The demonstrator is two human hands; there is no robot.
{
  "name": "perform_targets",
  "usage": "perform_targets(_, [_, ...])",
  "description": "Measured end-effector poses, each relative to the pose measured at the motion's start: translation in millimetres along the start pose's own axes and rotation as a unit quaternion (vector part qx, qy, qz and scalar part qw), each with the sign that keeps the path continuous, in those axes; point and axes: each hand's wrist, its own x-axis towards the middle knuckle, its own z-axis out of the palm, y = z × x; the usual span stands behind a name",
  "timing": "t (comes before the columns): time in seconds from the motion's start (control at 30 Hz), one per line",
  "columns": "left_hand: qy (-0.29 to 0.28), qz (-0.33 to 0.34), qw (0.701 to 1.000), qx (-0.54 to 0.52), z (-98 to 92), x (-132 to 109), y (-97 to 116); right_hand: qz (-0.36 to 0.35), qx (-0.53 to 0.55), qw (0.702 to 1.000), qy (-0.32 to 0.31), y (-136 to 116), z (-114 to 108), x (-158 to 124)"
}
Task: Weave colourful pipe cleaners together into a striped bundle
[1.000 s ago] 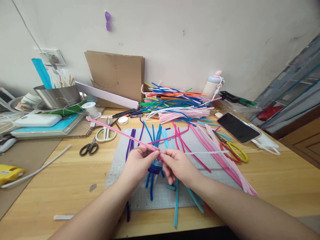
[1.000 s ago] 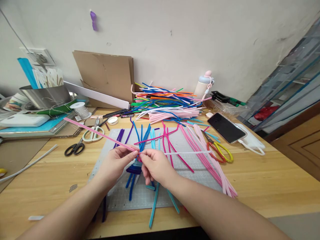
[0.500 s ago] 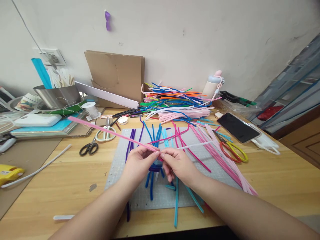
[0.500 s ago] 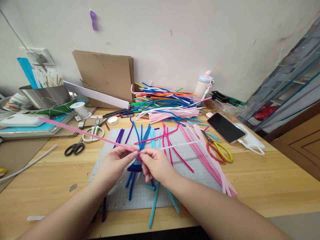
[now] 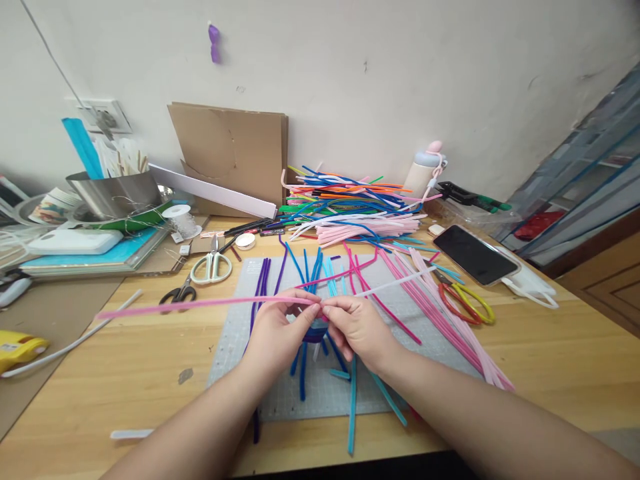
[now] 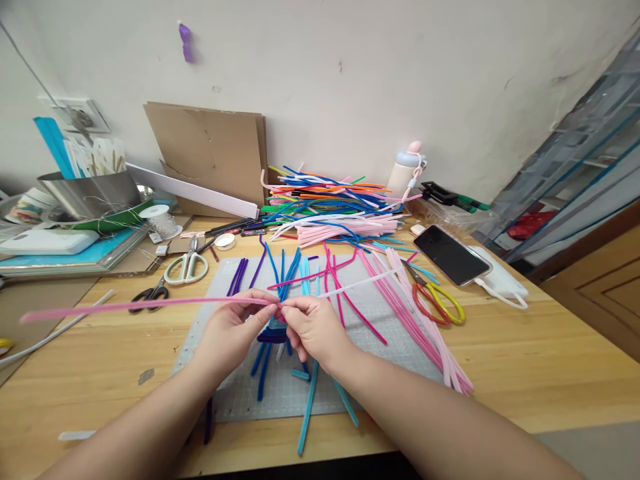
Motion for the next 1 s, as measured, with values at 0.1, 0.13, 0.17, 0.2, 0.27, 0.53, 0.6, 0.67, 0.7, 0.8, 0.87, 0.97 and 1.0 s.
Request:
perform_targets(0.1, [0.014, -0.005, 1.0, 0.008, 1.2, 0.1, -2.7, -0.005, -0.008, 1.0, -0.003, -0.2, -0.1, 0.0])
perform_targets(0.13, [0.016, -0.007, 1.0, 0.013, 1.4, 0.1, -3.2, -0.005, -0.007, 1.0, -0.003, -0.3, -0.1, 0.2])
perform_targets(0.17, [0.018, -0.008, 1.0, 0.019, 1.4, 0.0, -3.4, -0.005, -0.006, 1.0, -0.002, -0.4, -0.1, 0.3])
perform_targets(0.2, [0.019, -0.007, 1.0, 0.023, 1.4, -0.2, -3.2, -0.005, -0.004, 1.0, -0.002, -0.5, -0.1, 0.5])
perform_targets(0.27, [0.02, -0.006, 0.999, 0.027, 1.2, -0.7, -2.1, -0.006, -0.002, 1.0, -0.002, -0.3, -0.1, 1.0])
perform_targets(0.53, [0.033, 0.007, 0.998, 0.059, 0.8, -3.0, 2.2, -0.026, -0.035, 0.999, -0.01, 1.2, -0.8, 1.1])
perform_targets(0.6, [0.032, 0.015, 0.997, 0.075, 0.1, -3.3, 3.0, -0.027, -0.059, 0.998, -0.016, 1.4, -1.6, 0.5])
perform_targets(0.67, [0.037, 0.027, 0.993, 0.11, -0.8, -3.5, 4.1, -0.03, -0.1, 0.994, -0.019, 1.2, -2.7, -0.3])
perform_targets(0.7, [0.042, 0.033, 0.99, 0.131, -1.1, -3.8, 4.8, -0.038, -0.129, 0.991, -0.018, 0.7, -3.4, -0.9])
perform_targets(0.8, [0.055, 0.048, 0.982, 0.173, -1.7, -4.7, 7.1, -0.103, -0.229, 0.968, -0.002, -2.5, -5.3, -2.9])
perform_targets(0.87, [0.055, 0.047, 0.981, 0.181, -1.6, -5.1, 8.3, -0.155, -0.28, 0.947, 0.012, -5.1, -6.1, -4.4])
perform_targets(0.97, [0.047, 0.04, 0.98, 0.187, -1.4, -5.2, 8.6, -0.177, -0.323, 0.929, 0.014, -8.1, -6.4, -6.4])
perform_targets(1.0, [0.044, 0.039, 0.98, 0.188, -1.4, -5.1, 8.4, -0.176, -0.332, 0.927, 0.012, -8.7, -6.4, -7.0])
